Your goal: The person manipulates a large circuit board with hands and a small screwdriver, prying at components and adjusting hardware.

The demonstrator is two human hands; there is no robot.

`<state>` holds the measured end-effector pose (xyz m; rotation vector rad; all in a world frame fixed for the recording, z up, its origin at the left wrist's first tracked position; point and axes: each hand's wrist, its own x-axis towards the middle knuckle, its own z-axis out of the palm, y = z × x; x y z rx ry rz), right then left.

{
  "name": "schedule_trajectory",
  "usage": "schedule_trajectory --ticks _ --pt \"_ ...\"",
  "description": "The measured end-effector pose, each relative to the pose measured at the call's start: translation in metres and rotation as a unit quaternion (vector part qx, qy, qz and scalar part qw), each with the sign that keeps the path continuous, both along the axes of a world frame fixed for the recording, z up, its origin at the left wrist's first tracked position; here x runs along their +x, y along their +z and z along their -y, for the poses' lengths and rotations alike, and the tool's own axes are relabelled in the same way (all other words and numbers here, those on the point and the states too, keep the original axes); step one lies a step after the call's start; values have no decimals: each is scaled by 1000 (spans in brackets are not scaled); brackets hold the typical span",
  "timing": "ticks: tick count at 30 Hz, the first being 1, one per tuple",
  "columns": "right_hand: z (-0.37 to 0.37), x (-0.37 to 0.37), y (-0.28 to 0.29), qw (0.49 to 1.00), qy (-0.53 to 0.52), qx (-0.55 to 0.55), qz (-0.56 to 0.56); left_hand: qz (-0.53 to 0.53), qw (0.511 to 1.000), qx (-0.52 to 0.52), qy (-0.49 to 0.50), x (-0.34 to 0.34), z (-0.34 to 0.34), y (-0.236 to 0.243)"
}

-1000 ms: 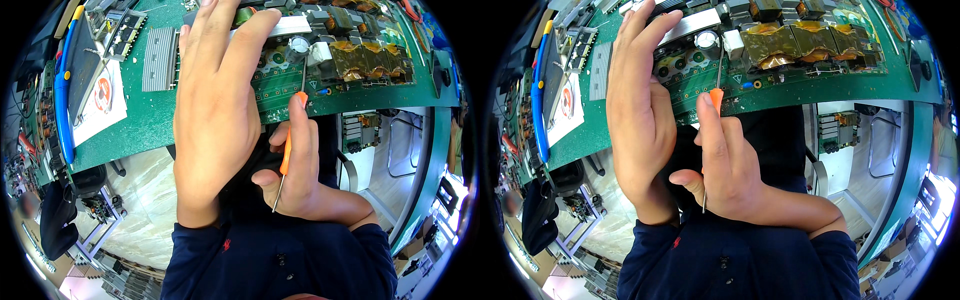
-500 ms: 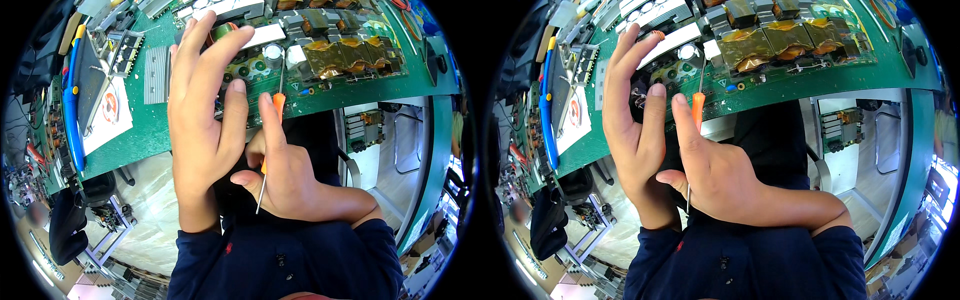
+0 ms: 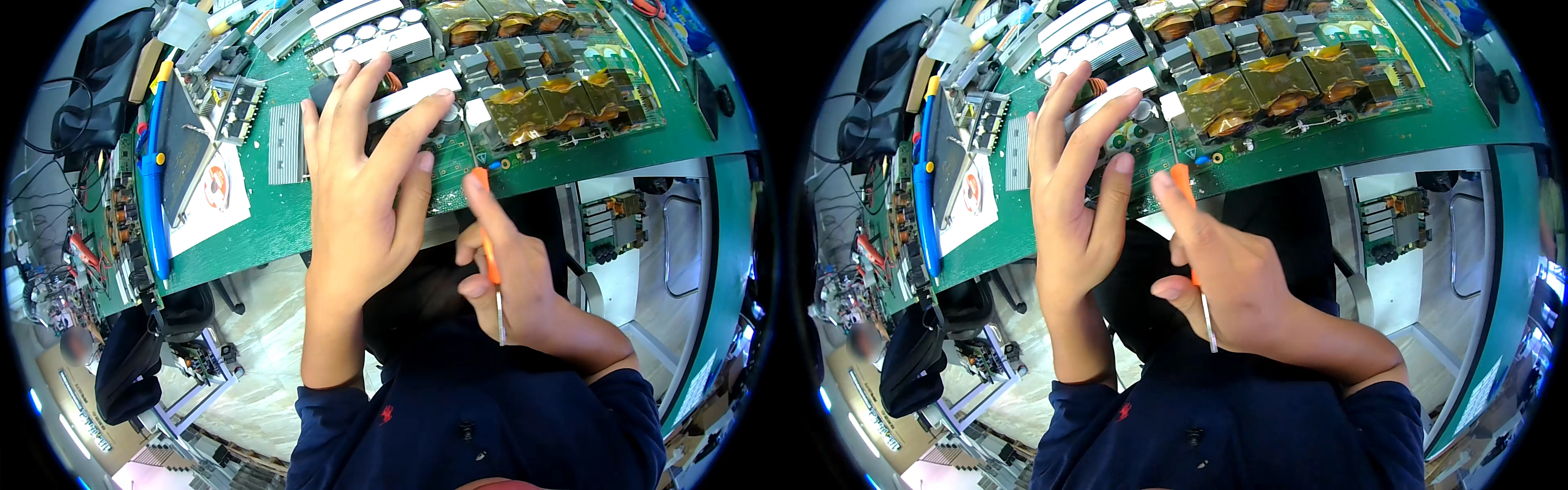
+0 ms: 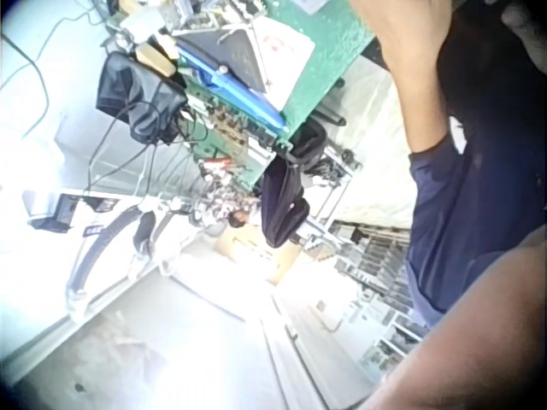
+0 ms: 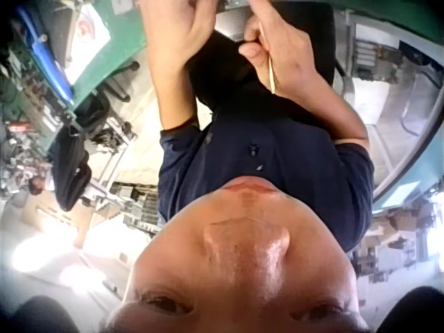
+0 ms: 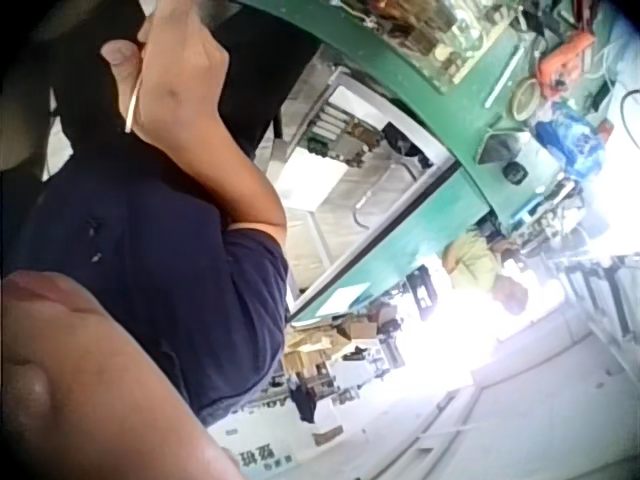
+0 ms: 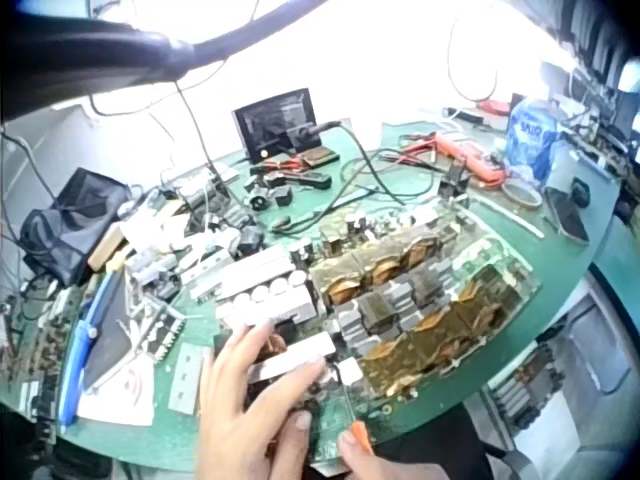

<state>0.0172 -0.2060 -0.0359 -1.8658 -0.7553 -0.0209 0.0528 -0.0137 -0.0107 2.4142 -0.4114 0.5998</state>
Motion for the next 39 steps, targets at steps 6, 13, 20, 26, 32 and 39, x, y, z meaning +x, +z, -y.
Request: schedule_trajectory --ticks 6,13,20,26,32,39 --pt "0 -2 7 997 -49 -58 9 21 998 56 18 4 7 4" --pt "-21 -6 -5 987 -68 -114 90 41 999 6 -9 12 6 -4" --pt "-24 -10 -6 995 -55 -80 34 50 999 18 -7 14 10 0" --pt "-3 7 -16 994 -42 -49 84 54 998 28 7 18 10 -2" --pt "-5 9 -15 993 -41 -39 101 35 999 16 14 18 13 -3" --pt "-5 9 -14 995 -30 -10 90 25 1000 8 7 18 10 1"
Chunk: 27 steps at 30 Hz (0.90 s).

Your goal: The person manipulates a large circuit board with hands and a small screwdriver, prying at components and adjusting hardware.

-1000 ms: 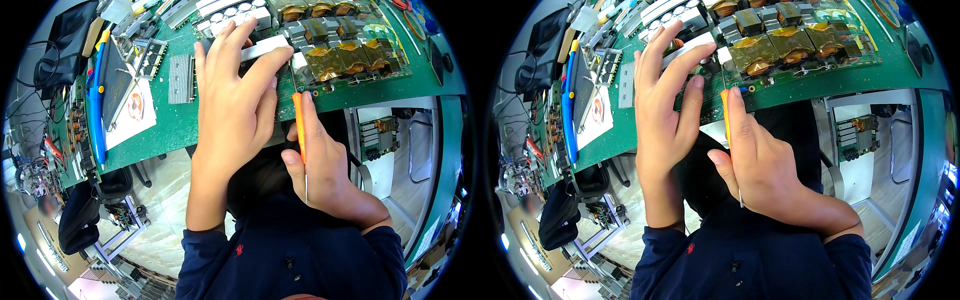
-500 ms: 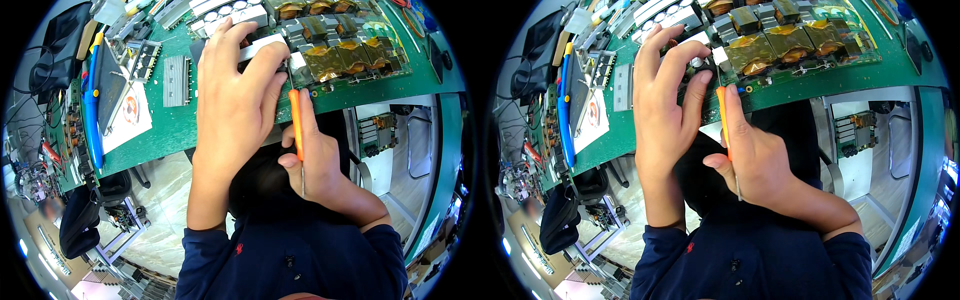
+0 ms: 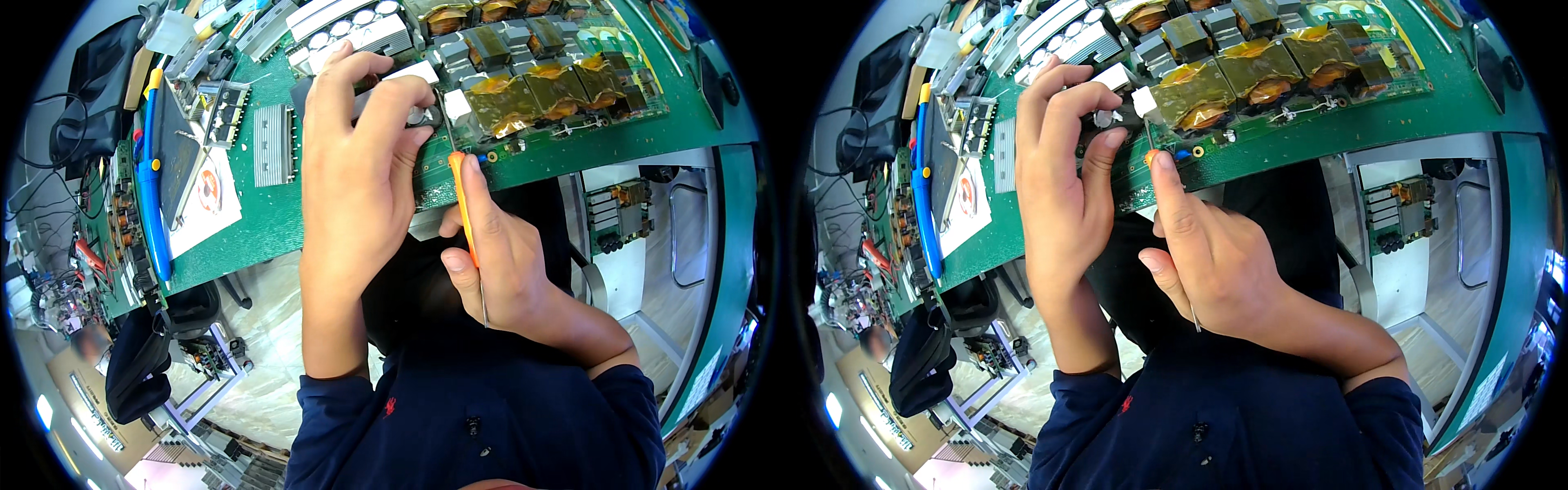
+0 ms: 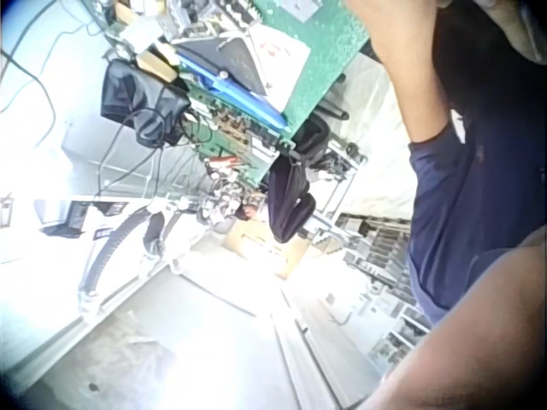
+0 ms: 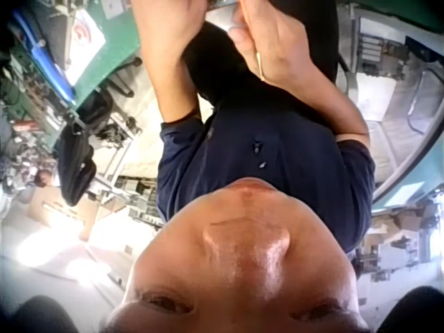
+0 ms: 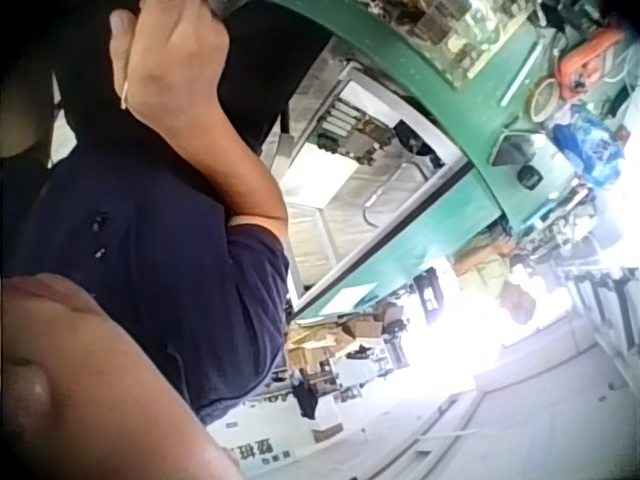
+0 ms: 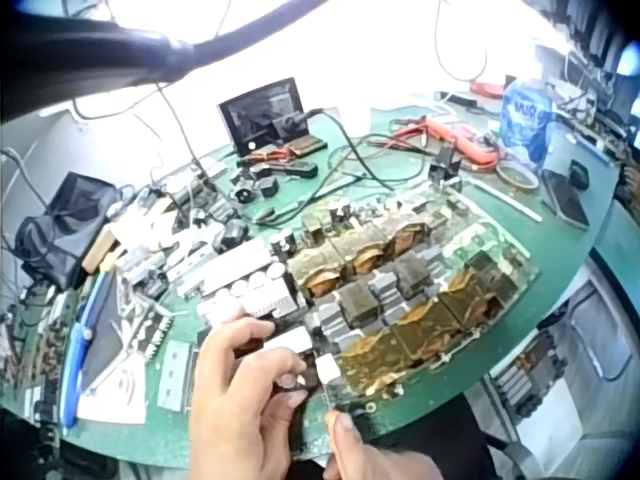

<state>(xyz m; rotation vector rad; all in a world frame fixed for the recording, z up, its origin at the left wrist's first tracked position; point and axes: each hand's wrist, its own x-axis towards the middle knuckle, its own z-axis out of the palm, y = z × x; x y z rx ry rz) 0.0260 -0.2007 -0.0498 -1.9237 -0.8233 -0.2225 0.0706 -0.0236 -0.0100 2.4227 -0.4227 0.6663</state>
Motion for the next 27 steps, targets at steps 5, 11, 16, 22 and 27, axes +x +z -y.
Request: schedule_trajectory --ticks 5,11,16,22,27 --pt "-2 1 -5 1000 -2 13 17 -11 1000 -11 -12 -2 -9 -2" --pt "-6 1 -13 999 -10 50 17 26 995 -90 -16 -7 -14 -9" --pt "-6 0 -14 998 -1 55 13 76 984 -118 113 -30 -46 -1" --pt "-8 -15 -11 992 9 96 -82 43 967 -46 248 -6 -99 20" --pt "-19 -19 -13 989 -6 126 -72 24 969 25 244 8 -116 21"
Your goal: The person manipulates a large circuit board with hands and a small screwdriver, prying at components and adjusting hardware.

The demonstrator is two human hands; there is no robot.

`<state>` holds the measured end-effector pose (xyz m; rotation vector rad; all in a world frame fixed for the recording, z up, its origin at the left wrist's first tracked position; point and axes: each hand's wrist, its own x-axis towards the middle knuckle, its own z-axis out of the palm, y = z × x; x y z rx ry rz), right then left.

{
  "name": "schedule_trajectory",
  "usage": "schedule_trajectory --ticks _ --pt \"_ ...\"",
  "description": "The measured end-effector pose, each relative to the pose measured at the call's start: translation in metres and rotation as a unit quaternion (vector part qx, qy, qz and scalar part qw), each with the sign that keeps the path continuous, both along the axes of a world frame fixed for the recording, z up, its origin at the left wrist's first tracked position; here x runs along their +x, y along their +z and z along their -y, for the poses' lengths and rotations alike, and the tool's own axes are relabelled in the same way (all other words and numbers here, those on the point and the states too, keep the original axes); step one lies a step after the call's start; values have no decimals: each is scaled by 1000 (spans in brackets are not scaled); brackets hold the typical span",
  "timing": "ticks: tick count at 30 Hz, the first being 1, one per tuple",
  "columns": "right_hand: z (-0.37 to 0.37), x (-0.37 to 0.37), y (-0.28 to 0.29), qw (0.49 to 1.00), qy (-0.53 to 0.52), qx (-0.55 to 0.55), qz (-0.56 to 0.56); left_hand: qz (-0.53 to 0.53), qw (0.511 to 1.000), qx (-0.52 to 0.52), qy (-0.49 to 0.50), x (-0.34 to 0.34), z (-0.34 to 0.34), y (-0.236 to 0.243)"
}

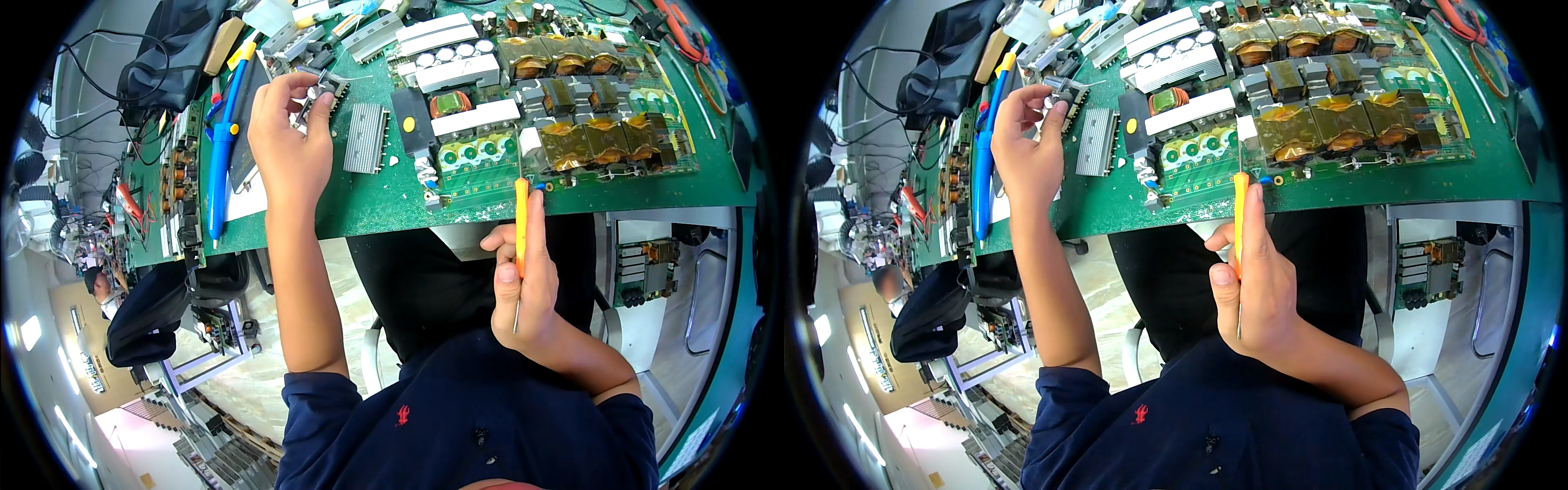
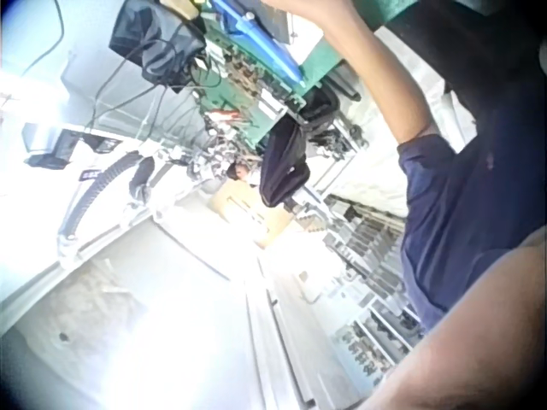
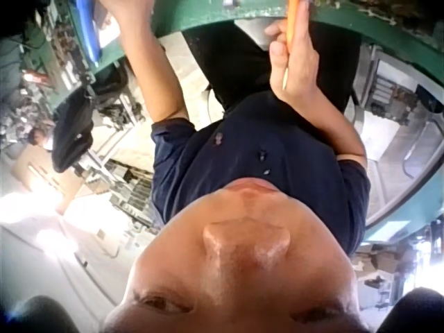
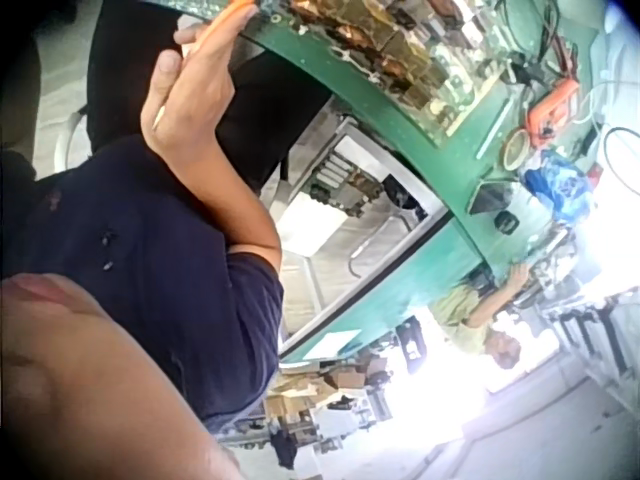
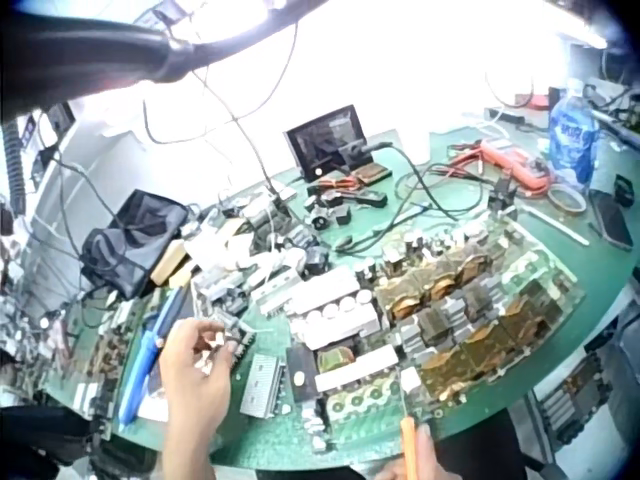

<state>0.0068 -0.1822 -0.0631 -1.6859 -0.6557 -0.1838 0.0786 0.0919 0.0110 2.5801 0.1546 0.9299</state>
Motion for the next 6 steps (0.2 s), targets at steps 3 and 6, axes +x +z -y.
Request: schedule_trajectory --ticks 3,6 --pt "2 -3 1 1000 5 -8 8 -15 1000 4 -11 10 -2 7" --pt "2 -8 2 999 19 -2 29 -19 999 25 -29 30 -15 13"
